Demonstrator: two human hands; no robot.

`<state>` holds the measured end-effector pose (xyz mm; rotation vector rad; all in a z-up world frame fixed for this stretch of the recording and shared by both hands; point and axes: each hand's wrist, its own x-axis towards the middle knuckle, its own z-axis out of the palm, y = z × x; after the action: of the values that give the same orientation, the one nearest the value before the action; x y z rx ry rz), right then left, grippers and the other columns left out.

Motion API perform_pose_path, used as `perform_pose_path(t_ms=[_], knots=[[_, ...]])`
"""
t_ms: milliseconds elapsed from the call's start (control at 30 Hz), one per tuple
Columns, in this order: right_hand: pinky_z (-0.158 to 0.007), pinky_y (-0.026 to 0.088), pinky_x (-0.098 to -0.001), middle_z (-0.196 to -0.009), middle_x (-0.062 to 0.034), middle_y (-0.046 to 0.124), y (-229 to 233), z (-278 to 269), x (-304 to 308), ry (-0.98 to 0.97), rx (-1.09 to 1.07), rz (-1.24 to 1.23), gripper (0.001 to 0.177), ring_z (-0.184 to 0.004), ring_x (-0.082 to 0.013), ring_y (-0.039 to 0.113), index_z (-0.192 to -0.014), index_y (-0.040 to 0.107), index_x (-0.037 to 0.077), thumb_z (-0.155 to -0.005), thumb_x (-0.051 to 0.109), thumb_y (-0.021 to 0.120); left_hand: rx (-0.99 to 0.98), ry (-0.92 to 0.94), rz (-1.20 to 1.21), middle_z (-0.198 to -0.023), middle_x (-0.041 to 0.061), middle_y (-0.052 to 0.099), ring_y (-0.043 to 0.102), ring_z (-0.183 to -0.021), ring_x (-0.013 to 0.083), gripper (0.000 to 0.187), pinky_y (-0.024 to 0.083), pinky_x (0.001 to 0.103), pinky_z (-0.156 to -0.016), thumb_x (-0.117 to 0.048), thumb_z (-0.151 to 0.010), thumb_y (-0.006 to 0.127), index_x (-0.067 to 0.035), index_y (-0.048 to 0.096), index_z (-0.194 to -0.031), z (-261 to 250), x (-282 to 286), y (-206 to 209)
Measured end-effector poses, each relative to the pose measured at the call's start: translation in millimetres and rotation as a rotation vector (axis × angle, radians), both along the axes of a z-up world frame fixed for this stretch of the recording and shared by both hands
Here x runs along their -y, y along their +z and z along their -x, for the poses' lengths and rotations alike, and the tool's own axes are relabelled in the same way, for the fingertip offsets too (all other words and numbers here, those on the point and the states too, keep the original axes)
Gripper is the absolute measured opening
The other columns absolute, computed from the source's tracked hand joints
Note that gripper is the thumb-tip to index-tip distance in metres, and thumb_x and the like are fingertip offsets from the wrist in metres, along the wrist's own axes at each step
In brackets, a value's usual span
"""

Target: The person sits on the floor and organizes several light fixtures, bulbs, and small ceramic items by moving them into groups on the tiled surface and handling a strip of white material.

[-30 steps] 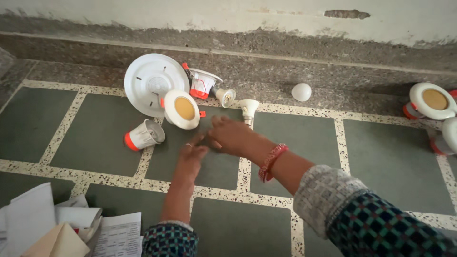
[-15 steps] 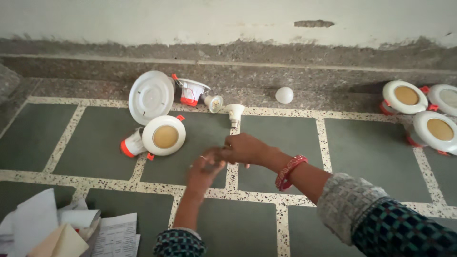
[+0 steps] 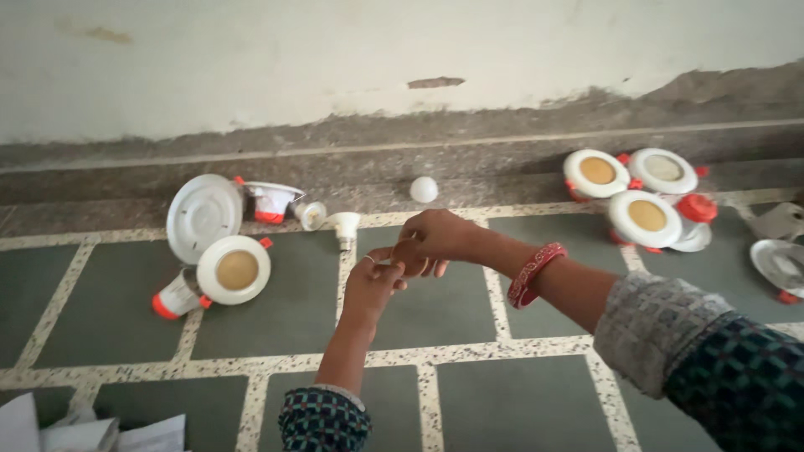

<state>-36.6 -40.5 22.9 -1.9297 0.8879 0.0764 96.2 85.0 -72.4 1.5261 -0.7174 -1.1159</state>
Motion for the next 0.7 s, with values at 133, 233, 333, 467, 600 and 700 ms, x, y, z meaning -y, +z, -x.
perform_pose_path(t_ms=[133, 233, 333, 467, 600, 700], knots=[[-0.058, 0.068, -0.0336, -0.093, -0.0167, 0.078, 20, 36, 22, 0.020, 0.010, 0.029, 0.031, -0.072, -0.0218, 0.080, -0.118, 0.069, 0.000, -0.089, 0.011, 0.066, 0.020, -0.047, -0.006, -0.095, 0.006, 0.076, 0.069, -0.075, 0.0126, 0.041, 0.051, 0.027, -0.069, -0.020, -0.090, 0.070, -0.006, 0.067, -0.128, 26, 24, 20], [-0.057, 0.068, -0.0341, -0.091, -0.0160, 0.078, 39, 68, 36, 0.039, 0.018, 0.057, 0.031, -0.072, -0.0216, 0.080, -0.118, 0.067, 0.000, -0.090, 0.011, 0.067, -0.012, -0.088, 0.013, -0.095, 0.007, 0.076, 0.070, -0.074, 0.0128, 0.041, 0.052, 0.027, -0.067, -0.019, -0.090, 0.070, -0.004, 0.067, -0.128, 50, 40, 36], [-0.058, 0.068, -0.0342, -0.088, -0.0151, 0.078, 60, 103, 48, 0.017, 0.029, 0.088, 0.031, -0.072, -0.0212, 0.079, -0.118, 0.068, 0.000, -0.089, 0.010, 0.067, -0.015, -0.169, 0.047, -0.095, 0.006, 0.076, 0.069, -0.074, 0.0120, 0.041, 0.053, 0.026, -0.067, -0.018, -0.089, 0.071, -0.005, 0.067, -0.127, 76, 58, 60], [-0.060, 0.067, -0.0343, -0.086, -0.0163, 0.078, 87, 166, 58, -0.063, 0.073, 0.065, 0.027, -0.072, -0.0207, 0.079, -0.115, 0.070, -0.002, -0.090, 0.009, 0.068, 0.100, -0.263, 0.015, -0.095, 0.005, 0.076, 0.067, -0.073, 0.0102, 0.041, 0.054, 0.025, -0.068, -0.022, -0.088, 0.073, -0.007, 0.068, -0.126, 123, 79, 103], [-0.060, 0.066, -0.0322, -0.086, -0.0148, 0.078, 102, 229, 63, -0.183, 0.013, 0.140, 0.026, -0.070, -0.0198, 0.077, -0.112, 0.074, -0.001, -0.089, 0.010, 0.070, 0.217, -0.401, 0.045, -0.093, 0.007, 0.077, 0.068, -0.070, 0.0125, 0.039, 0.049, 0.027, -0.063, -0.021, -0.088, 0.072, -0.005, 0.070, -0.123, 173, 100, 131], [-0.059, 0.066, -0.0320, -0.089, -0.0102, 0.078, 104, 279, 66, -0.260, 0.096, 0.137, 0.031, -0.069, -0.0183, 0.078, -0.116, 0.071, 0.004, -0.085, 0.006, 0.067, 0.234, -0.485, 0.057, -0.094, 0.006, 0.078, 0.066, -0.070, 0.0125, 0.038, 0.049, 0.027, -0.064, -0.021, -0.087, 0.073, -0.004, 0.070, -0.122, 215, 122, 138]])
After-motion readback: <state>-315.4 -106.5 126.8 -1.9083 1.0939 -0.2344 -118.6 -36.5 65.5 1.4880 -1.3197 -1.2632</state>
